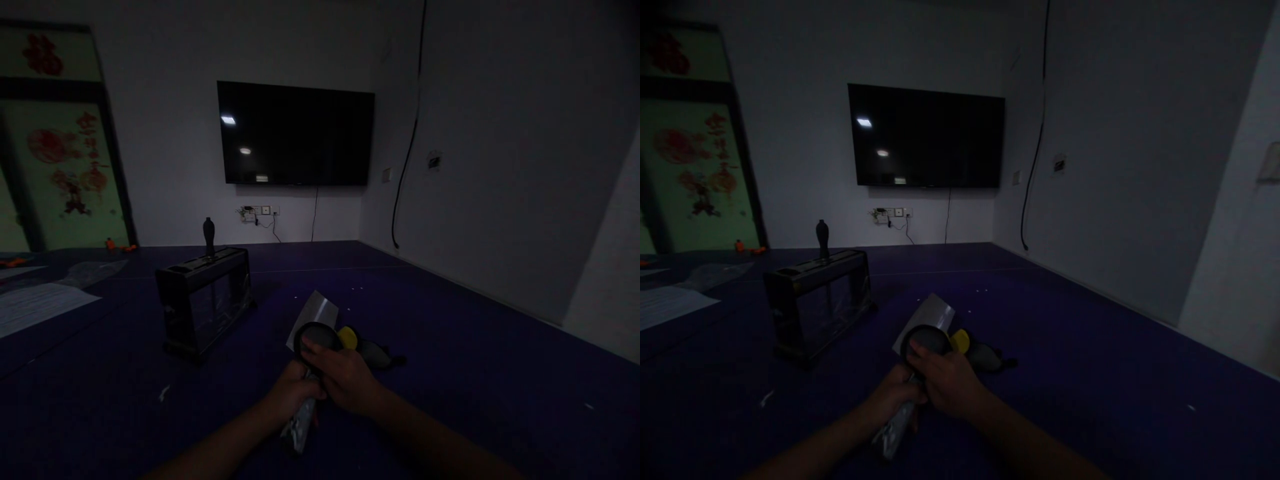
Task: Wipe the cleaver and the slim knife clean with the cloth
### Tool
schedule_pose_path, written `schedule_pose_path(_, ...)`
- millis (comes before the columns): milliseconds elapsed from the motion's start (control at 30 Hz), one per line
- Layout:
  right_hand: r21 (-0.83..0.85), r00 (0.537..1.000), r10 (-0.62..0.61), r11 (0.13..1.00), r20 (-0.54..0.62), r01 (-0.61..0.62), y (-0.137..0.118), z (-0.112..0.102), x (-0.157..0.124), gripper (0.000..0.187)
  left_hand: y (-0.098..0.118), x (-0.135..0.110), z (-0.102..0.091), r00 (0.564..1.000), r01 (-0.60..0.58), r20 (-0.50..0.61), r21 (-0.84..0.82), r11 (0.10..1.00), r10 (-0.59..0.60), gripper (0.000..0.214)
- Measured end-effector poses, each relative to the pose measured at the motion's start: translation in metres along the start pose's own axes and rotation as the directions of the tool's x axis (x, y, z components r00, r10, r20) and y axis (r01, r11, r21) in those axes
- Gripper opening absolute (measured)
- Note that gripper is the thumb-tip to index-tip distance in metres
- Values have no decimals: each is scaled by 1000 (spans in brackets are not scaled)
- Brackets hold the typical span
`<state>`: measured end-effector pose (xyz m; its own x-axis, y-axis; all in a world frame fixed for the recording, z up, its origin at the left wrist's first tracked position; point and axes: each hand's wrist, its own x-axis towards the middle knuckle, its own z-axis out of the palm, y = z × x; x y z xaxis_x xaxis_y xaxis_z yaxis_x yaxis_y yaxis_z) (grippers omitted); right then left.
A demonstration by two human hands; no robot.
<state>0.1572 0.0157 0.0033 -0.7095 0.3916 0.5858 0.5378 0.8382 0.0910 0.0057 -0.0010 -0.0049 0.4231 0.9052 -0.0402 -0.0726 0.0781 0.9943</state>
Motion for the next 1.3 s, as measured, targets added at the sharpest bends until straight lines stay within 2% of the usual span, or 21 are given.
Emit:
schedule_pose_path(200,-42,996,25,999,91,-21,-3,-6,5,50,-3,0,0,999,42,5,26,999,-42,26)
schedule_pose_path(367,-33,986,128,992,106,-125,-4,-8,8,54,-5,3,-2,996,85,-21,57,995,-83,13)
schedule_pose_path(500,-39,983,171,985,72,-168,-3,-7,7,54,0,1,-1,997,77,12,65,995,-78,11)
schedule_pose_path(633,-5,989,145,989,31,-145,0,-5,4,53,1,0,0,998,56,16,63,996,-57,9)
schedule_pose_path(800,-5,998,58,998,-31,-58,0,-2,1,49,-4,1,-2,999,52,-3,69,996,-52,12)
schedule_pose_path(900,-36,999,38,999,-17,-38,-2,-3,2,49,-3,0,-2,998,60,7,79,995,-60,12)
schedule_pose_path(1033,-26,998,59,998,20,-58,-4,-6,5,51,0,-1,-1,997,75,4,107,991,-76,11)
schedule_pose_path(1300,22,992,122,992,15,-122,-3,-5,5,52,1,-1,0,996,87,-7,123,988,-87,10)
